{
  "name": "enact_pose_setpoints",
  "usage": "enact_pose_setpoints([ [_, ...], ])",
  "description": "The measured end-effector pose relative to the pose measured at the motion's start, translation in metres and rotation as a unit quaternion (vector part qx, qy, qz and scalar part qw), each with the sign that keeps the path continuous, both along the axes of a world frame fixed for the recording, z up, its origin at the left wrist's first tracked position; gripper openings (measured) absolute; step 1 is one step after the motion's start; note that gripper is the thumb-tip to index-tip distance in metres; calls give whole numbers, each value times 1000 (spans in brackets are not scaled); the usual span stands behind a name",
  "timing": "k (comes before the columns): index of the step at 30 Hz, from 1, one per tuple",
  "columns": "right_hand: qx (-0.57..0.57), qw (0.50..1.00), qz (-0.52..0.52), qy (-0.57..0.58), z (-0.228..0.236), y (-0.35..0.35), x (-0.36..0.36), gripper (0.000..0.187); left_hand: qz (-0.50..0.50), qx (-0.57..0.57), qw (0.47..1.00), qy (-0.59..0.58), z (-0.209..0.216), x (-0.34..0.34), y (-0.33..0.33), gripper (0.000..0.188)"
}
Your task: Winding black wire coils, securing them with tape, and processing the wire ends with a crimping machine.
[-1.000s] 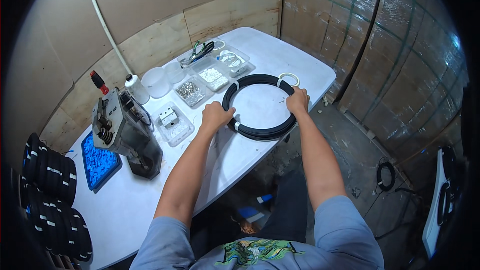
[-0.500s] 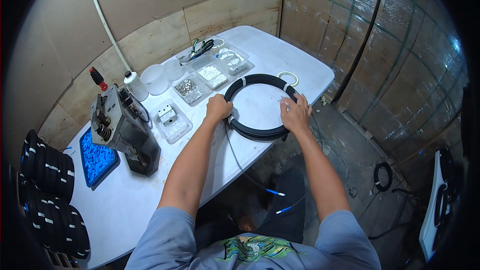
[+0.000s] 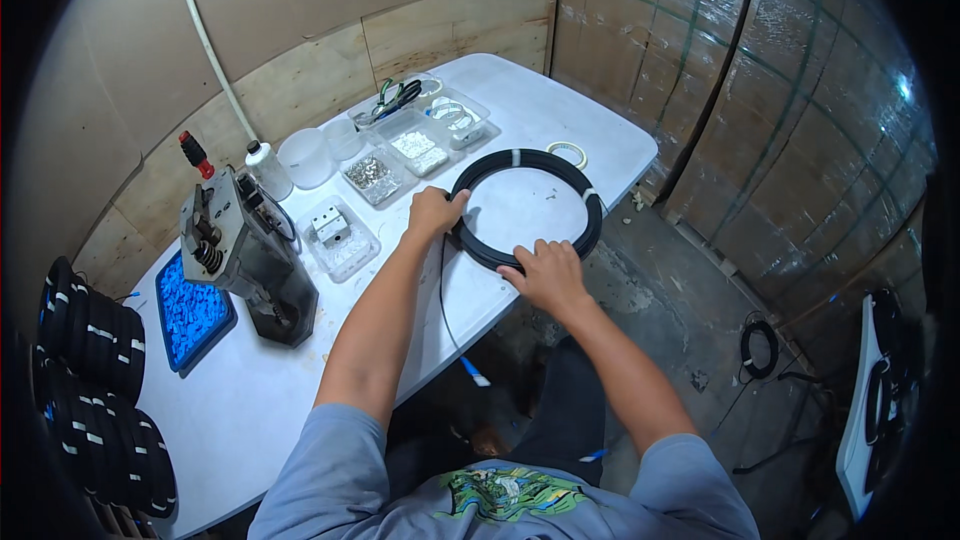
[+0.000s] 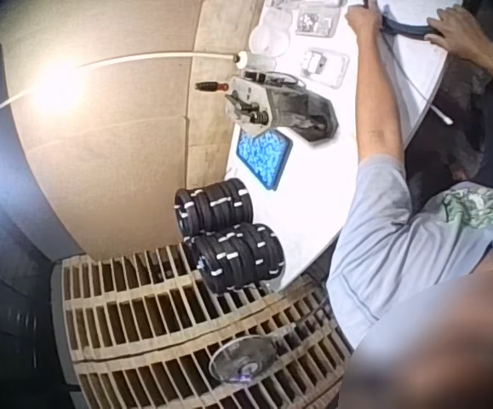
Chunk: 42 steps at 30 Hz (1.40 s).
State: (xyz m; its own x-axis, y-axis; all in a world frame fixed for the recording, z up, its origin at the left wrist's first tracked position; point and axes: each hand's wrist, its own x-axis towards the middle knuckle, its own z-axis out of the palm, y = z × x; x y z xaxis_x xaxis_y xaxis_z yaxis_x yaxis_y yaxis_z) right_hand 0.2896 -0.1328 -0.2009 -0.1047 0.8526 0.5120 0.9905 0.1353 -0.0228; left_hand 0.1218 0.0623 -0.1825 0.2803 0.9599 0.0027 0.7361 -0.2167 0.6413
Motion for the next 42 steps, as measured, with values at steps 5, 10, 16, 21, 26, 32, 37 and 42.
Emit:
enact_pose_setpoints([
  [5,-107,987,-117,18,11,14,-39,41,-10,49,999,2,-6,-1,-21,54],
  [10,-59,998,-24,24,7,7,-33,44,-58,75,994,-54,-18,-21,-28,37],
  [16,-57,998,-38,-11,2,7,-35,48,-112,98,988,32,-14,-27,-56,32],
  [21,-32,997,-68,-17,-2,11,-44,46,-46,91,990,96,-11,-38,-77,22],
  [26,3,996,-86,-32,-8,19,-53,50,-23,77,992,101,-12,-51,-87,22],
  [32,22,995,-87,-35,-13,24,-54,48,-3,33,992,125,3,-64,-112,24],
  [37,-15,997,-73,-21,-6,21,-61,47,2,38,991,130,-2,-89,-122,25],
  [42,-31,999,-41,-2,-4,21,-72,45,7,19,996,87,-8,-114,-133,28],
])
